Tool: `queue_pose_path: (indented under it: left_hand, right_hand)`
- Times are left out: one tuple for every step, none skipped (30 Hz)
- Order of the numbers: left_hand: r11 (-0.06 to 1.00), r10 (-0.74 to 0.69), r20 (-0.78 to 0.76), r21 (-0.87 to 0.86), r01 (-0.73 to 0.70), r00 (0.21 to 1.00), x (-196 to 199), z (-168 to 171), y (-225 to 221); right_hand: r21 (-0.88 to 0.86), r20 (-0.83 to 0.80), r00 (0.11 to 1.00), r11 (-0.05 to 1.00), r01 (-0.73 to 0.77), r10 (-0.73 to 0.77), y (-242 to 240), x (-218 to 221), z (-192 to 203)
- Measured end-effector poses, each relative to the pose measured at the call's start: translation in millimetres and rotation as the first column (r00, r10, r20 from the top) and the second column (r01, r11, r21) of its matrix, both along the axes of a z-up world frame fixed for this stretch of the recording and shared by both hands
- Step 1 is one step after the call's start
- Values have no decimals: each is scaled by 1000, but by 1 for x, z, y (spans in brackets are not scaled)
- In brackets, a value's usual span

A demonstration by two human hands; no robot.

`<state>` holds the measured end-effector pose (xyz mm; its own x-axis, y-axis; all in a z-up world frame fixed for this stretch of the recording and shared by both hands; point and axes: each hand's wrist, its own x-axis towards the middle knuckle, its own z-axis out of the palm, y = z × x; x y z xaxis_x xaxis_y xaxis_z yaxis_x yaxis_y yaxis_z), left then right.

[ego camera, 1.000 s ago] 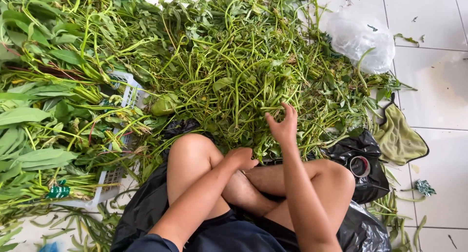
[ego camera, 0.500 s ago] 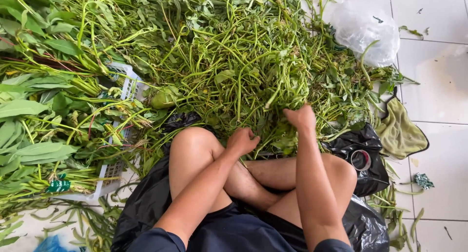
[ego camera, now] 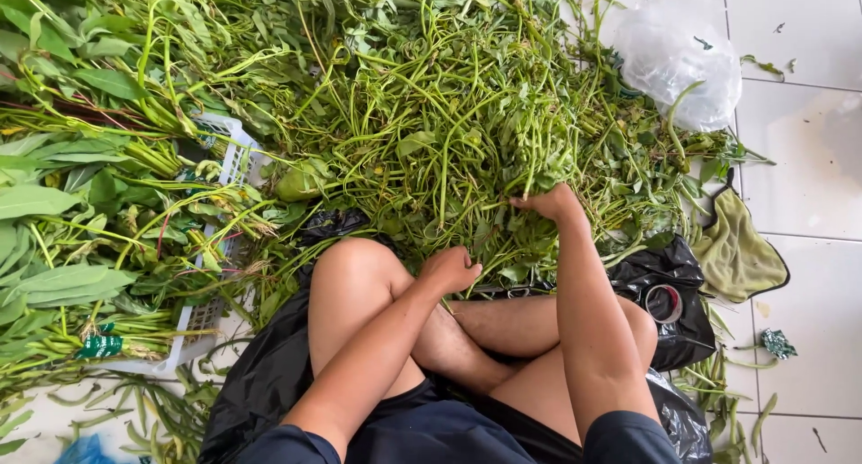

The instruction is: Sorting, trimming stems with scissors, and taping leafy green vegetables into bunches.

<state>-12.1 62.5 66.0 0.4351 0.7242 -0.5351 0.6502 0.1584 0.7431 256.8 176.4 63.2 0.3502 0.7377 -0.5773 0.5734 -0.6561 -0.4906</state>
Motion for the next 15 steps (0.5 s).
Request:
queue_pose_path:
  left_hand:
    - [1000, -6, 9, -8, 6, 1000, 1, -7, -1]
    - [1000, -6, 7, -11, 6, 1000, 2, -8, 0]
    - [999, -30, 4, -21, 30, 1000, 4, -9, 2]
    - [998, -54, 1, -31, 54, 999, 5, -10, 3]
    - [998, -54, 1, -32, 54, 999, 6, -11, 5]
    - [998, -53, 6, -40, 53, 999, 7, -11, 7]
    - [997, -58, 14, -50, 58, 998, 10, -12, 8]
    - [997, -62, 16, -54, 63, 998, 10, -13, 5]
    - [996, -66, 14, -62, 66, 998, 10, -13, 6]
    - [995, -69, 12, -70, 70, 998, 11, -13, 7]
    - [995, -69, 14, -72, 70, 998, 12, -17, 7]
    - [994, -76, -19, -79, 75, 997, 14, -21, 7]
    - [994, -84, -52, -81, 79, 995, 15, -25, 10]
    - [994, -83, -51, -78, 79, 995, 17, -27, 9]
    - [993, -94, -84, -84, 87, 992, 18, -28, 9]
  right_hand:
    - [19, 27, 999, 999, -36, 36, -4, -3, -3]
    - [16, 25, 999, 999, -37, 36, 3, 10, -26]
    - [70, 75, 996, 996, -54, 49, 11, 24, -48]
    - [123, 126, 990, 990, -75, 60, 19, 37, -70]
    - [122, 126, 990, 990, -76, 61, 19, 34, -53]
    - [124, 114, 993, 991, -58, 44, 20, 31, -37]
    - [124, 105, 994, 992, -35, 22, 18, 30, -21]
    - [120, 107, 994, 992, -30, 18, 21, 41, -19]
    - [169, 124, 992, 985, -19, -2, 31, 52, -15]
    - [218, 139, 990, 976, -8, -23, 40, 62, -11]
    - [216, 141, 990, 976, -8, -23, 42, 53, 27]
    - [238, 136, 991, 970, -43, 10, 44, 44, 66]
    - [265, 132, 990, 961, -77, 43, 48, 35, 105]
    - [268, 134, 990, 960, -78, 43, 56, 37, 120]
    - [316, 135, 988, 941, -119, 80, 65, 37, 135]
